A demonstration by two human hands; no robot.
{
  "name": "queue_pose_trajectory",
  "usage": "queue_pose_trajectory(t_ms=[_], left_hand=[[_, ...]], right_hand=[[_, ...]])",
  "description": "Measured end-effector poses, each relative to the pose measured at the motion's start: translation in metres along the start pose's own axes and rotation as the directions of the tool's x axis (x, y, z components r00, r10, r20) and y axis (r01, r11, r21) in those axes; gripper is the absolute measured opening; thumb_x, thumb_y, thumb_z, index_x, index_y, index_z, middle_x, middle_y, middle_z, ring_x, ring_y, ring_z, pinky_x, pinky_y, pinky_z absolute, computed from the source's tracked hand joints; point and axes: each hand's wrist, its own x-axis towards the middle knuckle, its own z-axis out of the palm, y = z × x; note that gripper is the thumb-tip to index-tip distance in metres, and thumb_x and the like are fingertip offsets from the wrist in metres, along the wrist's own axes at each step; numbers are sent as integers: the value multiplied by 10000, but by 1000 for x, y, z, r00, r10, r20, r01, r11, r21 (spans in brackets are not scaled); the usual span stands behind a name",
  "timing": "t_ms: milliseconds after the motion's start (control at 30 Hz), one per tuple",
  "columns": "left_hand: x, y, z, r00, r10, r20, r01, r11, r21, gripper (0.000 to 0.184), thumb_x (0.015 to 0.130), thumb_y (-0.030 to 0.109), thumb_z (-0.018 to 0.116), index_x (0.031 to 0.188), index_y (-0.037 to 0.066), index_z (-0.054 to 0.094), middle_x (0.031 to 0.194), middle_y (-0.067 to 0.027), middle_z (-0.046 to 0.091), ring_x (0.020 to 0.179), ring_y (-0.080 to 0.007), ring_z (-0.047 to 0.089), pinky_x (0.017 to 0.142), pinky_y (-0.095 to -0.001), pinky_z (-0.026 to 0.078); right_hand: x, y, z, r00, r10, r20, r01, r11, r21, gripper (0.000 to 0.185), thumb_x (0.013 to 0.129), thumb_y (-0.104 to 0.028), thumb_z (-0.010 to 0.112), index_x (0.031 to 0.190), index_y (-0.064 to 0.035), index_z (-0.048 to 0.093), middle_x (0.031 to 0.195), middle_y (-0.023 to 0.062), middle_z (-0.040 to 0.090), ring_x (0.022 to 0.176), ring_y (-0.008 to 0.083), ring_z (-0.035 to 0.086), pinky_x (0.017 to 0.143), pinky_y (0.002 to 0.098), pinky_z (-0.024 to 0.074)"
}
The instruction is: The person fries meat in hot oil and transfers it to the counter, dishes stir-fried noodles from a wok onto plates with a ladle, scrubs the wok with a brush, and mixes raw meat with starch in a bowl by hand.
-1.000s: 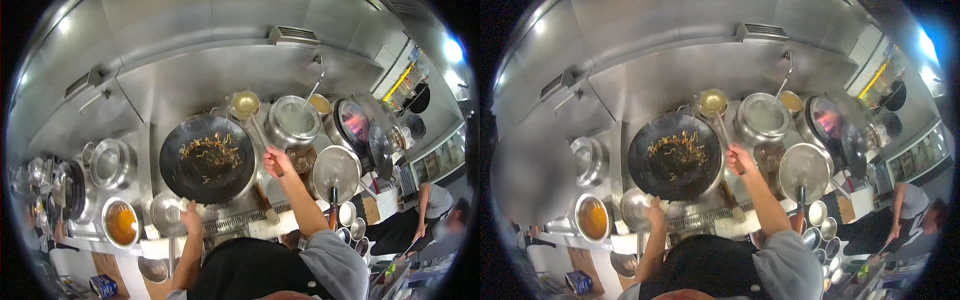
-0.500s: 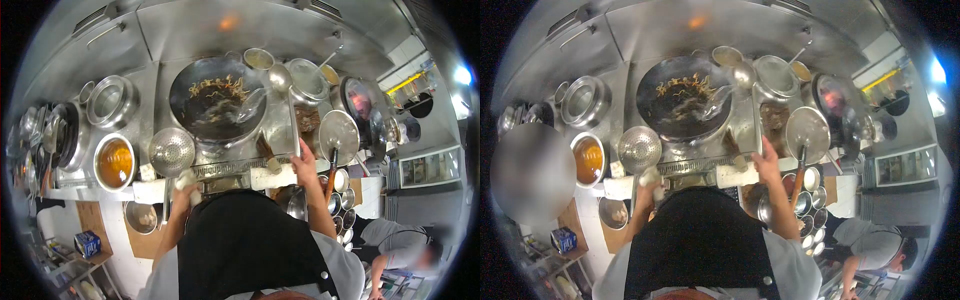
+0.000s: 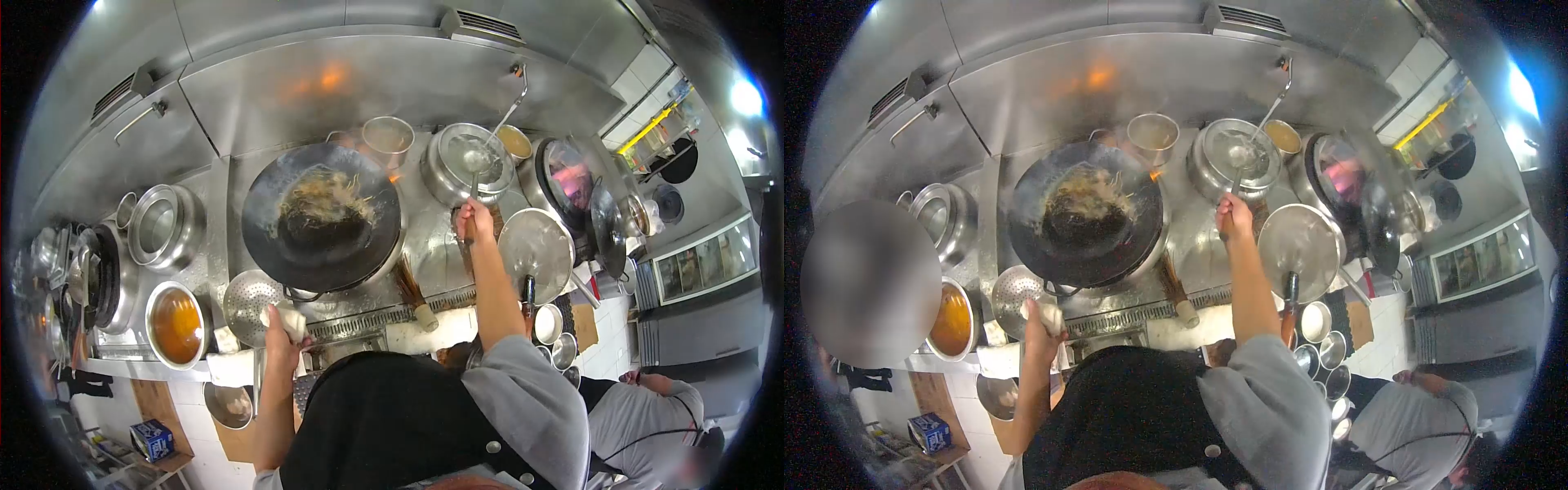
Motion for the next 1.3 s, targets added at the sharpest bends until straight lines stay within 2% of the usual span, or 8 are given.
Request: queue_pose_trajectory(t_ms=[100, 233, 567, 833, 933, 1000, 1067, 1300], left_hand=[[45, 2, 23, 999, 41, 20, -41, 999, 35, 444, 1025, 539, 592, 1107, 103, 618, 854, -53, 663, 668, -221, 647, 533, -390, 524], [97, -16, 34, 989, 150, -6, -148, 980, 129, 116, 891, 118, 705, 991, 108, 648, 808, -43, 670, 645, -177, 659, 491, -331, 490], [13, -10, 16, 1000, 16, -1, -16, 998, 63, 377, 1044, 465, 628, 1086, 92, 655, 858, -47, 694, 681, -153, 656, 550, -328, 518], [-33, -72, -123, 968, 235, 92, -252, 885, 392, 340, 865, 65, 706, 1201, 22, 673, 1017, -111, 731, 913, -217, 709, 774, -363, 566], [-38, -120, -181, 891, 445, 92, -218, 240, 946, 305, 872, 127, 718, 1161, 33, 694, 942, -112, 732, 862, -246, 728, 735, -385, 571], [-57, -149, -214, 937, 348, -25, -83, 290, 953, 305, 873, 136, 719, 1160, 35, 695, 945, -113, 733, 860, -248, 729, 731, -388, 571], [-72, -185, -250, 962, 250, -110, 22, 331, 943, 305, 874, 146, 721, 1158, 37, 697, 947, -114, 733, 858, -250, 730, 727, -390, 571], [-69, -258, -364, 980, -81, -182, 199, 347, 916, 306, 879, 179, 727, 1153, 45, 700, 955, -117, 735, 851, -258, 734, 714, -399, 571]], right_hand=[[-64, 7, 9, 977, 34, 210, -102, 942, 321, 267, 1019, -307, 637, 807, -153, 587, 586, -32, 456, 522, 127, 459, 485, 271, 377], [-152, 38, 20, 926, 26, 376, -177, 912, 371, 202, 1083, -253, 550, 1240, -149, 623, 730, -54, 462, 538, 75, 438, 473, 262, 370], [-301, 87, 32, 930, 276, 243, -298, 953, 56, 420, 1023, -146, 607, 1433, -111, 526, 744, 10, 504, 476, 136, 440, 434, 289, 319], [-82, 18, 27, 875, -485, -3, 395, 716, -575, 606, 951, -51, 610, 1542, -90, 483, 707, 28, 577, 494, 139, 529, 429, 316, 430], [14, 9, 12, 924, -319, -211, 181, 851, -493, 262, 977, -92, 602, 1238, -61, 590, 747, 21, 591, 555, 133, 553, 497, 319, 461], [22, 5, 7, 931, -243, -274, 94, 882, -462, 162, 986, -106, 599, 1136, -52, 626, 761, 18, 596, 576, 131, 561, 520, 320, 471], [4, -6, 12, 993, -2, 114, -27, 967, 254, 59, 1012, -133, 593, 972, -90, 586, 761, 3, 563, 613, 126, 550, 549, 295, 447], [-129, 26, 46, 920, -37, 390, -144, 894, 425, 204, 1053, -211, 578, 1236, -134, 628, 739, -47, 491, 560, 89, 446, 502, 261, 345]])
